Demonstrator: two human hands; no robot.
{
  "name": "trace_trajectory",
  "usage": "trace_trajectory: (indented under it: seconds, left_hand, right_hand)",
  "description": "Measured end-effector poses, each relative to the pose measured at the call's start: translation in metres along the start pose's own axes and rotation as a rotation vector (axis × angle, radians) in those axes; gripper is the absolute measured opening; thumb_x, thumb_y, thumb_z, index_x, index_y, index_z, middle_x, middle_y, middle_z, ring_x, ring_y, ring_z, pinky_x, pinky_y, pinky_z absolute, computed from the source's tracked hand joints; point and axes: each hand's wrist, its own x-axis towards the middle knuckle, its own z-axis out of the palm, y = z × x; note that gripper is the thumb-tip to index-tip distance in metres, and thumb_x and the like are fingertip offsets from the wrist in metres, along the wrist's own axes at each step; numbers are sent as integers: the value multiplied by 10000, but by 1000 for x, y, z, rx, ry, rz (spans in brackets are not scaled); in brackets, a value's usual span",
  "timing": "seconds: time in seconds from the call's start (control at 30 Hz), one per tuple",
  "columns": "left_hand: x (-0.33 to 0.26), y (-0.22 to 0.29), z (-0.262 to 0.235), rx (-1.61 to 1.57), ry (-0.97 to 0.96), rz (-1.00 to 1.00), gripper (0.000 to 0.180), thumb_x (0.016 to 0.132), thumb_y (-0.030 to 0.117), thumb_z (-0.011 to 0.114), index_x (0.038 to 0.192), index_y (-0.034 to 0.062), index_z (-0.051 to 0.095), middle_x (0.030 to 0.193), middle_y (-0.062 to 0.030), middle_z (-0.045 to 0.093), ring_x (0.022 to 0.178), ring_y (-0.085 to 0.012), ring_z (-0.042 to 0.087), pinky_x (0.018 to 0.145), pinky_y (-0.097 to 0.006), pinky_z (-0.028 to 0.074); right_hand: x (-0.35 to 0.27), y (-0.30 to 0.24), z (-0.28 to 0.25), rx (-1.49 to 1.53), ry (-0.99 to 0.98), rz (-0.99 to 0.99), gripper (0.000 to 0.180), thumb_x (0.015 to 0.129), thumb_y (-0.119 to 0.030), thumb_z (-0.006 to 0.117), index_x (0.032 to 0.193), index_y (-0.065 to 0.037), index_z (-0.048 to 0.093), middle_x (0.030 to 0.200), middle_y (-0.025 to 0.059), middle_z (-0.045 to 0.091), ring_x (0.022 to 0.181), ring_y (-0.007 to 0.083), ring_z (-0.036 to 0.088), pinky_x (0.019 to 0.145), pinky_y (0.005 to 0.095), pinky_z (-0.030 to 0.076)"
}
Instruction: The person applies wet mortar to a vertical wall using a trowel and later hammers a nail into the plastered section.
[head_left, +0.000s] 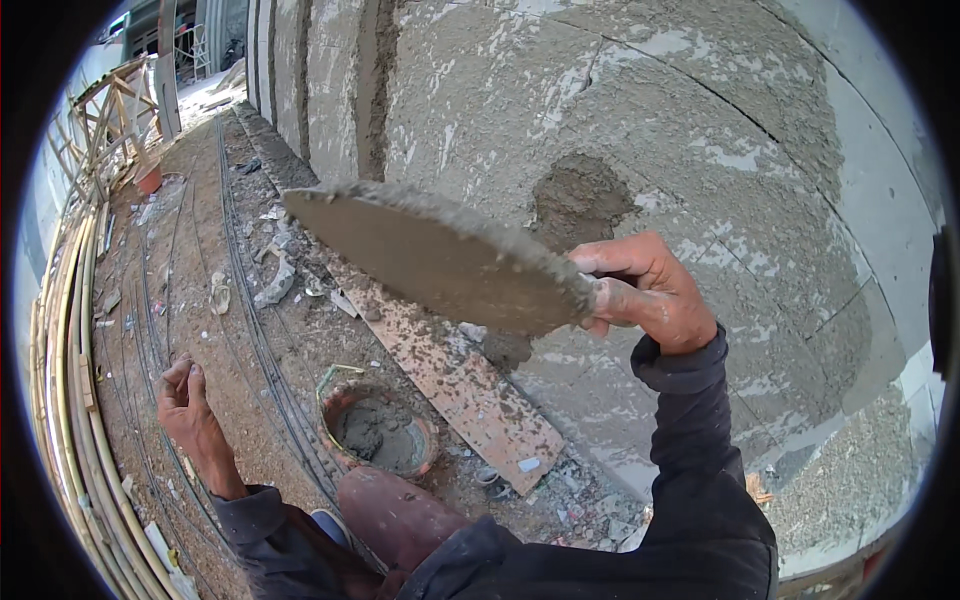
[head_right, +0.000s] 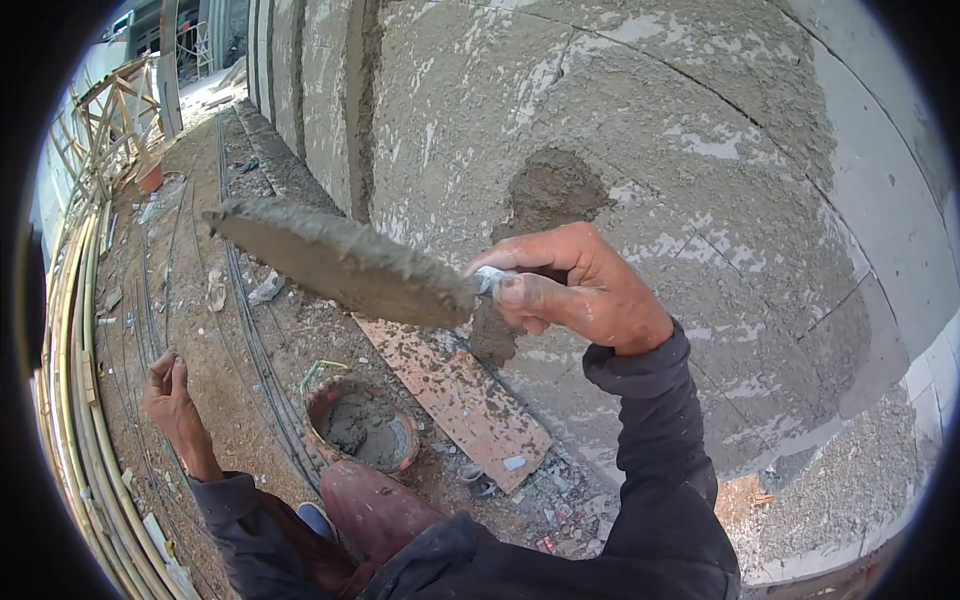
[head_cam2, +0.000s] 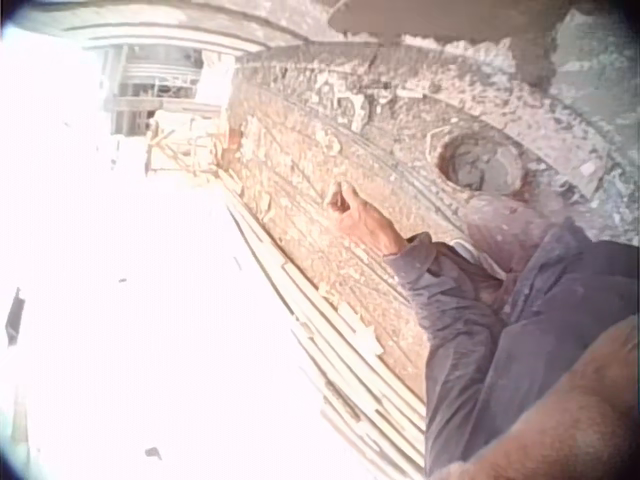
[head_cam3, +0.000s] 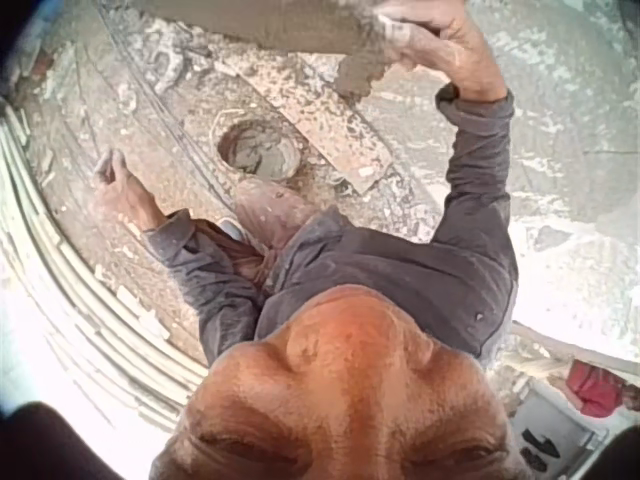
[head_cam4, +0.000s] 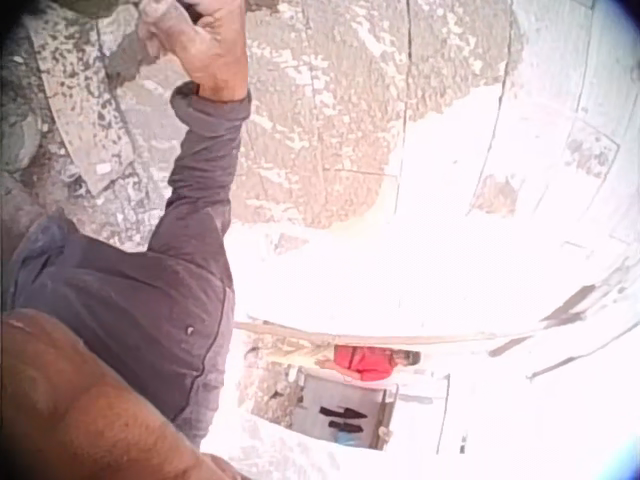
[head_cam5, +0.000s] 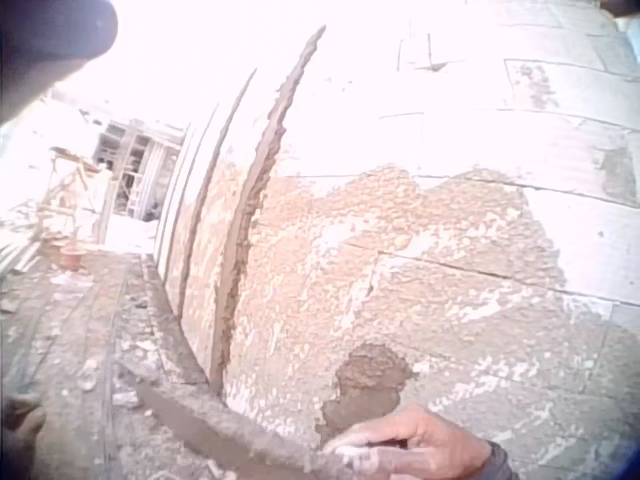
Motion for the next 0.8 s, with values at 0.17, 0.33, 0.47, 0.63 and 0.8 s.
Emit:
trace_trajectory:
  seconds: [0.17,0.33,0.47,0.63,0.8]
  left_hand:
    - [-8,4,24,-17,-79,-35,172,991,77,697,1145,-1,708,1197,-108,719,1138,-191,674,1036,-334,511]
    - [-7,6,-16,20,-17,0,192,994,96,712,1165,7,713,1272,-147,716,1177,-210,679,1031,-350,531]
    - [-16,25,0,97,-6,6,177,976,103,745,1125,9,733,1157,-121,751,1102,-188,699,990,-328,545]
    - [-22,45,8,24,2,45,142,958,98,746,1066,5,745,1084,-105,765,1029,-176,726,961,-313,563]
    - [-30,59,-11,57,33,109,124,946,88,741,1042,9,745,1057,-113,772,1015,-179,736,964,-328,571]
  right_hand:
    - [-31,57,-130,-737,728,401,302,1067,-250,612,1172,27,671,799,95,678,592,157,602,579,341,486]
    - [-25,19,-53,-1442,1146,-221,278,1066,-318,643,1165,-59,649,831,107,679,730,233,648,642,389,506]
    - [-6,82,49,-801,458,140,263,958,-218,770,1135,-63,651,931,121,728,731,330,643,702,421,521]
    - [6,314,178,-981,-90,261,241,849,-202,797,1049,-87,728,985,211,748,919,433,713,790,530,553]
    - [3,406,370,-939,-373,303,271,835,-224,746,1041,-50,770,979,277,738,1002,459,700,862,535,564]
